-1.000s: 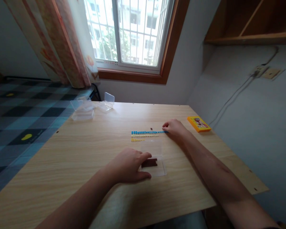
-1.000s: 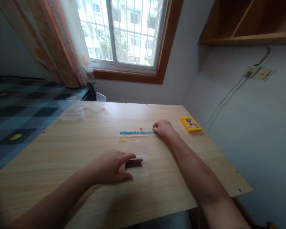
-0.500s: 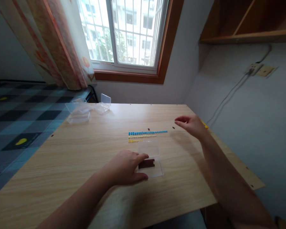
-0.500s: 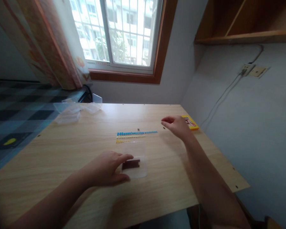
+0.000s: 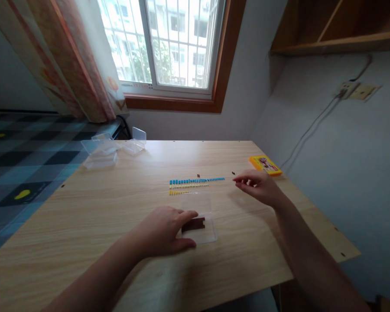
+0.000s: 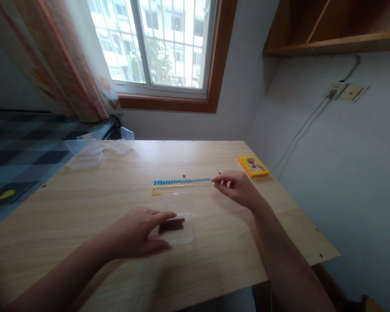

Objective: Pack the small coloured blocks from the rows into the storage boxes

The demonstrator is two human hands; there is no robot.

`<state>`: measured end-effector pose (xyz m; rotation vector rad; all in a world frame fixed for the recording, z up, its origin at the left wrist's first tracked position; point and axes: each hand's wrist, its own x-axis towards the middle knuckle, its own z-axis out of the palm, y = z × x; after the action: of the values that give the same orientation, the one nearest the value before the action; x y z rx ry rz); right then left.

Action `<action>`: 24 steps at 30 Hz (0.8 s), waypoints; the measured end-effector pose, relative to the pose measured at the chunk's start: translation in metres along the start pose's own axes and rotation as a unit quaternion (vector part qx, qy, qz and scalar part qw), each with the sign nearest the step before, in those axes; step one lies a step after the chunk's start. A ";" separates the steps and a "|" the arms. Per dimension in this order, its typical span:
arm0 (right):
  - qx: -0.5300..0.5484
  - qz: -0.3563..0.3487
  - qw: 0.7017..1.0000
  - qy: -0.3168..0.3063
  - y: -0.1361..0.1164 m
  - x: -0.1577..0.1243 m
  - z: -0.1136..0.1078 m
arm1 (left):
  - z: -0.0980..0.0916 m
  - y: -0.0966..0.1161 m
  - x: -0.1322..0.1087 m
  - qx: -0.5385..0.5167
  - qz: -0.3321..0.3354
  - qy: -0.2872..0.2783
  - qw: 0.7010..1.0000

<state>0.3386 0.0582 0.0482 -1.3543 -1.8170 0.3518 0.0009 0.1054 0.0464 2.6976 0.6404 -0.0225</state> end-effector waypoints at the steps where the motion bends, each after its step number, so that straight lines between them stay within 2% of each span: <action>1: -0.003 -0.014 1.000 -0.023 -0.005 -0.001 0.003 | 0.000 0.000 0.000 -0.002 -0.001 -0.003 1.000; 5: 0.031 -0.048 0.990 -0.126 -0.024 -0.008 0.023 | 0.000 0.003 0.001 -0.009 -0.004 -0.011 1.000; 8: 0.061 -0.075 0.970 -0.221 -0.037 -0.012 0.042 | 0.000 0.004 0.002 0.001 -0.009 -0.017 1.000; 11: 0.060 -0.088 0.956 -0.273 -0.045 -0.016 0.057 | 0.000 0.004 0.003 0.011 -0.009 -0.020 1.000; 16: 0.038 -0.107 0.953 -0.280 -0.048 -0.021 0.074 | -0.001 0.005 0.003 0.015 0.001 -0.013 1.000; 24: -0.061 -0.147 0.946 -0.283 -0.049 -0.025 0.091 | 0.003 0.003 0.004 0.013 0.005 -0.009 1.000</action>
<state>0.2408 0.0397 0.0122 -1.1023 -2.5157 0.5109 0.0060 0.1035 0.0446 2.7224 0.6266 -0.0521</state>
